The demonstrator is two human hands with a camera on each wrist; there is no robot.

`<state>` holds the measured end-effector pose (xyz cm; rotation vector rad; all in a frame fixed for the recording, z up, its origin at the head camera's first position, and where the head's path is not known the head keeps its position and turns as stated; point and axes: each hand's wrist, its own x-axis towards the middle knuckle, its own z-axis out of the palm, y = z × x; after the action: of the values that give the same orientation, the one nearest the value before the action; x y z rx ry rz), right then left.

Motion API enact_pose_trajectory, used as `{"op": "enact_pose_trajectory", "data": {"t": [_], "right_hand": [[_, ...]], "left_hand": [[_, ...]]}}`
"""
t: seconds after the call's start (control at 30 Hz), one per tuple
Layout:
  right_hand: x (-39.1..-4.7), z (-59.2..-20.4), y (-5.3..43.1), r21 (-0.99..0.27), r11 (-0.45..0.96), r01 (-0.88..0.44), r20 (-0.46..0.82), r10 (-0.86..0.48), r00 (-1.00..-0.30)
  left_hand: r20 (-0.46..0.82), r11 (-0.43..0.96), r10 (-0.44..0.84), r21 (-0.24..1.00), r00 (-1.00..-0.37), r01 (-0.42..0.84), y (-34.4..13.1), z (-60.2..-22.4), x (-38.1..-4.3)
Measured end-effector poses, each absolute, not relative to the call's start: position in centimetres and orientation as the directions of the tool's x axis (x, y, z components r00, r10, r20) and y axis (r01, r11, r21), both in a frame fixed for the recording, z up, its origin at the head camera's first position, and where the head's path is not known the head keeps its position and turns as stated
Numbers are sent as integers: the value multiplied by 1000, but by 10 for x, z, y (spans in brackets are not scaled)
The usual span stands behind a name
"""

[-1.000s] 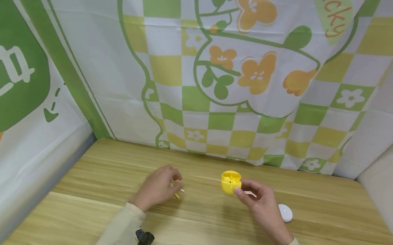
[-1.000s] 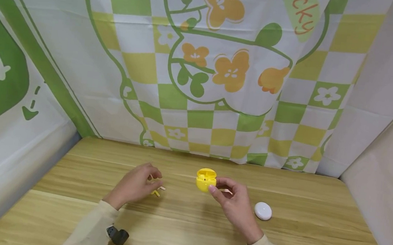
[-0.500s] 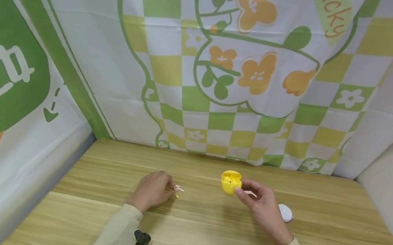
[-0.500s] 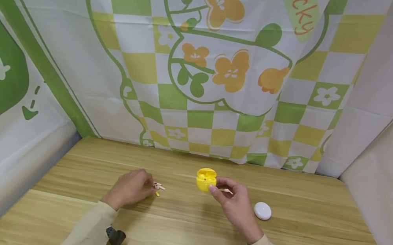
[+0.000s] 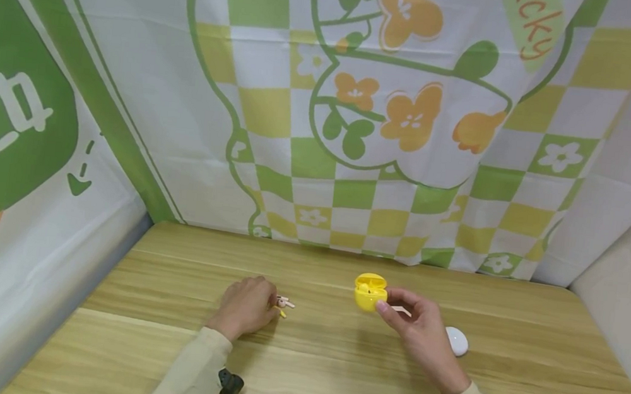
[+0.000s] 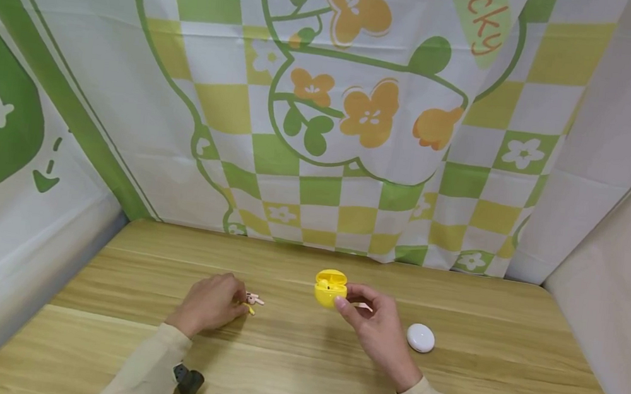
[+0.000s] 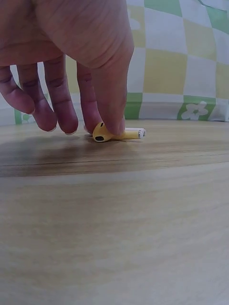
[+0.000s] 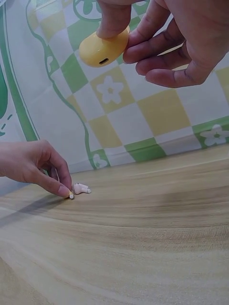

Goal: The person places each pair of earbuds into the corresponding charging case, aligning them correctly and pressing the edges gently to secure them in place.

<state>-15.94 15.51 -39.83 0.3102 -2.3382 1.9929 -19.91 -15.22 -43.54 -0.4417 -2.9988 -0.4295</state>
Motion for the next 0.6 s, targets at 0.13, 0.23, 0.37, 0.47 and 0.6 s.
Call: {"op": "enact_pose_trajectory", "data": {"t": [0.13, 0.23, 0.37, 0.47, 0.6], "right_hand": [[-159, -398, 154, -971, 139, -194, 178, -120, -977], [-159, -399, 154, -970, 131, -203, 187, -121, -975], [-159, -399, 153, -968, 133, -212, 196, -121, -973], [-159, -400, 153, -967, 139, -215, 199, -119, -973], [-159, -400, 154, -966, 141, -216, 200, -117, -973]], "left_hand": [[120, 922, 267, 255, -956, 290, -153, -434, -199], [116, 925, 263, 252, -958, 284, -152, -434, -199], [109, 927, 260, 250, -960, 279, -153, -434, -200], [104, 927, 262, 251, -960, 280, -153, -430, -199], [109, 918, 277, 264, -955, 296, -152, -422, -195]]}}
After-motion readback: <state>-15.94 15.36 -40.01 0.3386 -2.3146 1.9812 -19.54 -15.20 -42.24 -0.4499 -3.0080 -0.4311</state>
